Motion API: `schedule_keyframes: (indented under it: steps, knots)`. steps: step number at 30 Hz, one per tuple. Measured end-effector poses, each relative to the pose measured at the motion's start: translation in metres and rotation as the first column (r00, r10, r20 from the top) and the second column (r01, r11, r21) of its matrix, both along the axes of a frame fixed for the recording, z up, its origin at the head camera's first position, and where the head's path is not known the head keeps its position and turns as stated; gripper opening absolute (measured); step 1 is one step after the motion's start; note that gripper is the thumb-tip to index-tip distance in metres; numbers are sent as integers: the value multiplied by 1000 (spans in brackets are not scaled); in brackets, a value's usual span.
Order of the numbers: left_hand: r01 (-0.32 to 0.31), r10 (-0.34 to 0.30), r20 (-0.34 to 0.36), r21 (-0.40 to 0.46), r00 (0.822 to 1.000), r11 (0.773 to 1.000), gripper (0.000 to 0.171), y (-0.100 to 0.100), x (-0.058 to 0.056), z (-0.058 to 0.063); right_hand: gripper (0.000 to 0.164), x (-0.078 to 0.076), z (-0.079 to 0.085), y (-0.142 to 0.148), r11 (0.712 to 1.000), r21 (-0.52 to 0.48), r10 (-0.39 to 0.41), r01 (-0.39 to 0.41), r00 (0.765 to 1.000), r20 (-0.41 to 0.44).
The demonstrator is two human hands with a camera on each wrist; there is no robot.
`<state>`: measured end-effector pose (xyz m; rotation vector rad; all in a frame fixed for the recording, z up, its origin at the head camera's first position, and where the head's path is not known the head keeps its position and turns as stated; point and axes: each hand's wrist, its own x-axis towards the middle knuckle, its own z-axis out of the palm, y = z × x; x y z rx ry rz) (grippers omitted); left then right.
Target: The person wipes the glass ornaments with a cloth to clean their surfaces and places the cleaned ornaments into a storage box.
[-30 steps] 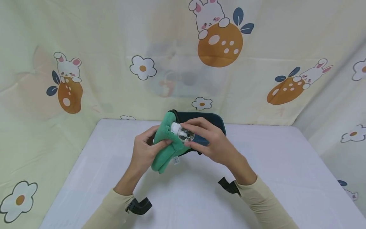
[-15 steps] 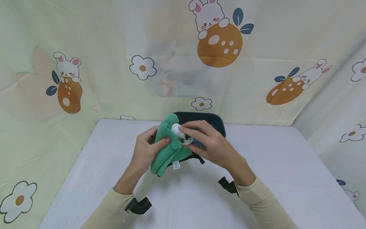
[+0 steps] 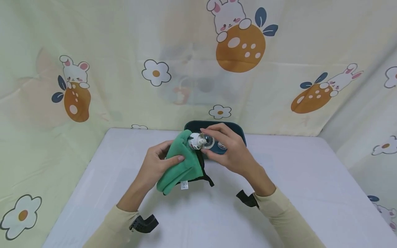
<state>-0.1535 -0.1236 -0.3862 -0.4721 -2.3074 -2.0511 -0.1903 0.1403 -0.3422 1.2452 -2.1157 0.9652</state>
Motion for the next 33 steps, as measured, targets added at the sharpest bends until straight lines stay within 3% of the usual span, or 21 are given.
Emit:
schedule_keyframes:
  steps: [5, 10, 26, 33]
  knots:
    - [-26, 27, 24, -15, 999, 1000, 47, -11, 0, -4, 57, -8, -4, 4, 1000, -6, 31, -30, 992, 119]
    - [-47, 47, 31, -14, 998, 999, 46, -21, 0, -2, 54, -20, -7, 7, 997, -18, 83, -81, 960, 268]
    - [-62, 65, 45, -76, 997, 995, 46, -53, -1, -12, 51, -77, -31, 9, 996, 70, 24, -61, 897, 441]
    - [-51, 55, 46, -88, 997, 995, 46, -63, -1, -17, 48, -96, -45, 6, 988, 145, -25, -61, 848, 530]
